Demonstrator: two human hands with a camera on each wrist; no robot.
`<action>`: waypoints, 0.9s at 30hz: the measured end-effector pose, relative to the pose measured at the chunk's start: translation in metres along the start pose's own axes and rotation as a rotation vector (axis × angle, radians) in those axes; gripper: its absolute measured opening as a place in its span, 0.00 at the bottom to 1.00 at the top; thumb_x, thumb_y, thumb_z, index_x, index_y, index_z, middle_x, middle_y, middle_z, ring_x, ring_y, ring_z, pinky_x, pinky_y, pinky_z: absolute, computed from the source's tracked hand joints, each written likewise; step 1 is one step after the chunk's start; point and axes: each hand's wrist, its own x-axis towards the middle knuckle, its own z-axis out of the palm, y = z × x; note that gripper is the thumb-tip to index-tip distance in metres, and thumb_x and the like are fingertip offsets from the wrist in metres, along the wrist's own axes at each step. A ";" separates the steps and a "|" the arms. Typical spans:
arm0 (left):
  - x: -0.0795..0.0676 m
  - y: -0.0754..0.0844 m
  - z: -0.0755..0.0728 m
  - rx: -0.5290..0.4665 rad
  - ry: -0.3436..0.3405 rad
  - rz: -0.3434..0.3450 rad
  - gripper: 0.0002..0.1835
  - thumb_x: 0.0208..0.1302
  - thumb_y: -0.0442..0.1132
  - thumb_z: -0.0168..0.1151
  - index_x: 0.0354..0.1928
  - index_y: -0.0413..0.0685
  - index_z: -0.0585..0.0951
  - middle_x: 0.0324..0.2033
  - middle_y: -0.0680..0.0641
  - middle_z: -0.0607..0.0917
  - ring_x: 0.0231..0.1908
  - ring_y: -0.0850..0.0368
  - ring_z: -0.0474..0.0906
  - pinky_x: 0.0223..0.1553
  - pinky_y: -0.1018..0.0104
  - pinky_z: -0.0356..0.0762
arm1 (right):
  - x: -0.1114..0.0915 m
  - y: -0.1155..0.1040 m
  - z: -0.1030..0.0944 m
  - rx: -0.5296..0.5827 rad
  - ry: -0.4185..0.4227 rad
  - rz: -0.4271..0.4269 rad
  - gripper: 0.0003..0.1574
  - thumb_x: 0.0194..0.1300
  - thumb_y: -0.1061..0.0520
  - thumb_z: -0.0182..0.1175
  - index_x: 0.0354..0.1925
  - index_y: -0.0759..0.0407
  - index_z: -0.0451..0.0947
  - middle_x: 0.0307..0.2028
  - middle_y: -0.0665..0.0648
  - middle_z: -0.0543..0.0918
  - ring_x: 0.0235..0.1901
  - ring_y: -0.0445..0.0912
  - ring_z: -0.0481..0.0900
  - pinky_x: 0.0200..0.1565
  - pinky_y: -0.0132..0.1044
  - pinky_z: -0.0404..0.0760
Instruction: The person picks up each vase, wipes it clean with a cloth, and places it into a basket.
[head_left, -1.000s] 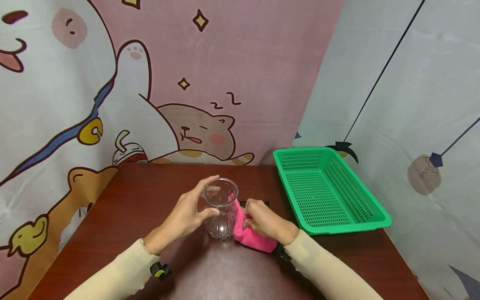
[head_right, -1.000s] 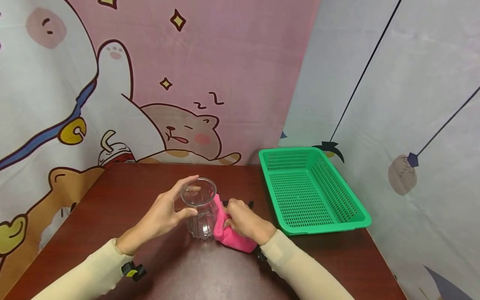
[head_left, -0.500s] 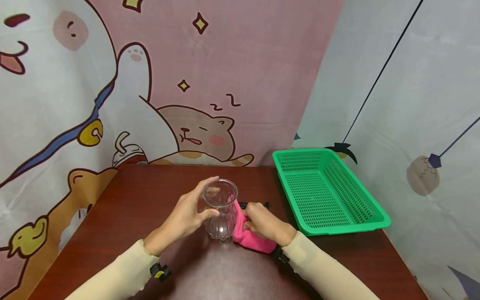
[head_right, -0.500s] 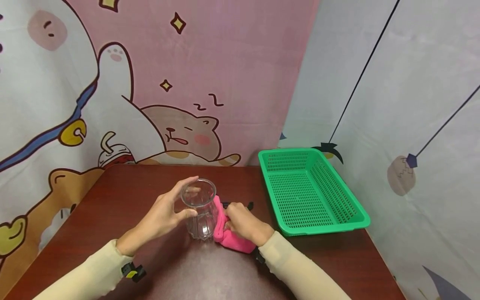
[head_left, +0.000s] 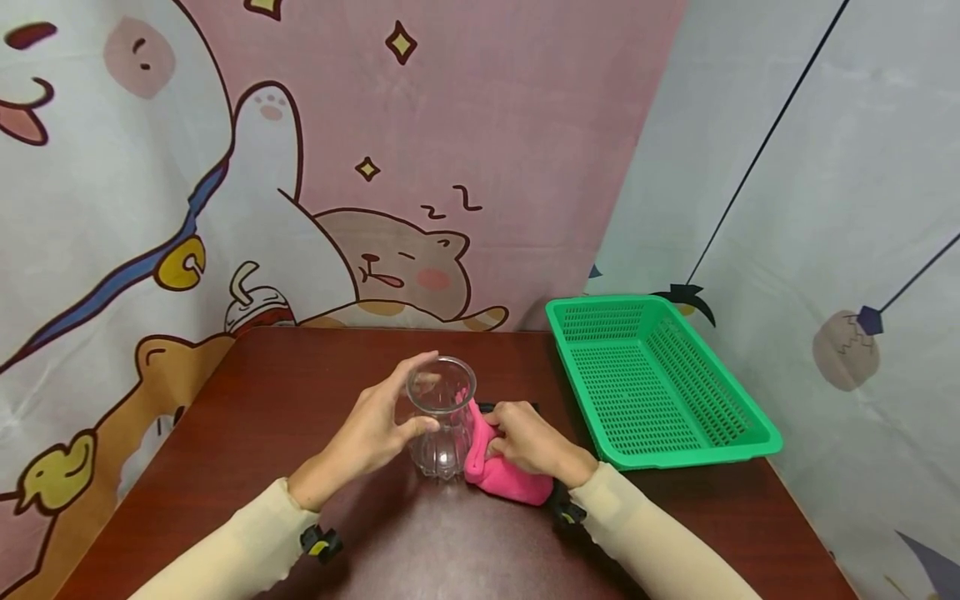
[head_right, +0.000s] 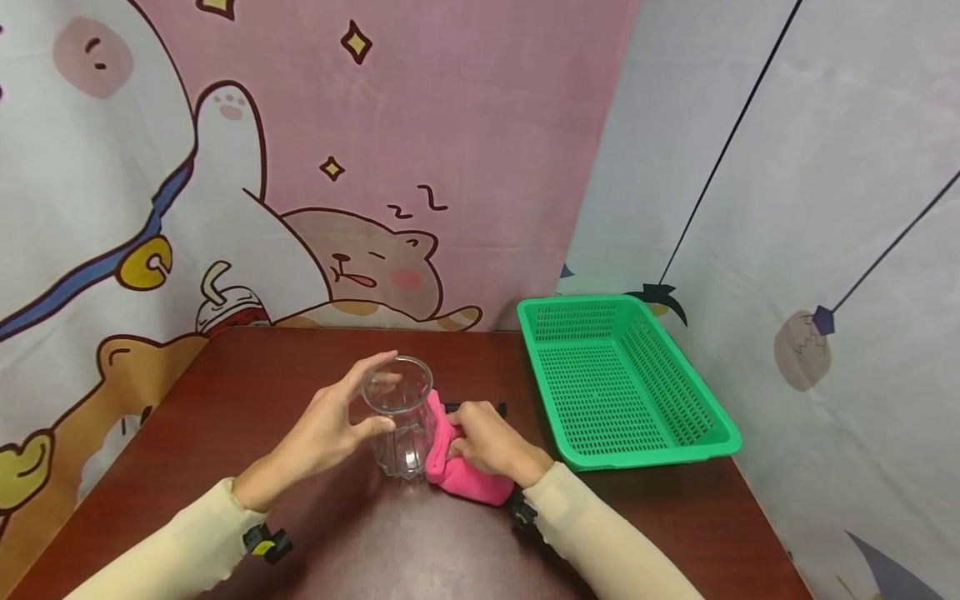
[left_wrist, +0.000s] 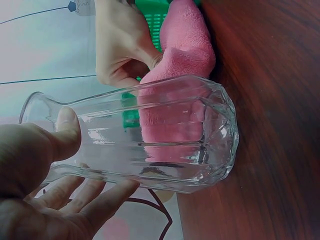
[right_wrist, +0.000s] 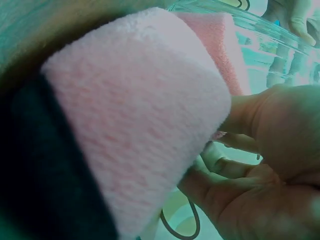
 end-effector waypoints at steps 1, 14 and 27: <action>0.000 0.000 0.000 -0.002 0.000 -0.001 0.55 0.66 0.33 0.87 0.90 0.63 0.67 0.68 0.47 0.93 0.65 0.42 0.94 0.68 0.38 0.90 | 0.000 0.001 0.000 0.003 0.007 -0.001 0.20 0.69 0.72 0.75 0.42 0.46 0.96 0.32 0.46 0.91 0.36 0.36 0.76 0.41 0.31 0.78; 0.000 0.000 0.000 0.002 0.000 0.004 0.56 0.66 0.33 0.87 0.90 0.61 0.66 0.68 0.45 0.93 0.66 0.40 0.93 0.68 0.38 0.90 | -0.002 0.003 0.001 0.112 0.093 -0.004 0.21 0.68 0.72 0.76 0.50 0.51 0.98 0.35 0.50 0.90 0.38 0.34 0.84 0.39 0.28 0.84; 0.001 -0.001 0.001 0.018 0.012 0.012 0.56 0.65 0.33 0.88 0.90 0.62 0.67 0.67 0.48 0.94 0.64 0.44 0.94 0.66 0.40 0.90 | 0.000 -0.008 -0.008 0.229 0.170 0.042 0.23 0.68 0.71 0.80 0.59 0.57 0.97 0.38 0.49 0.91 0.39 0.36 0.84 0.40 0.30 0.86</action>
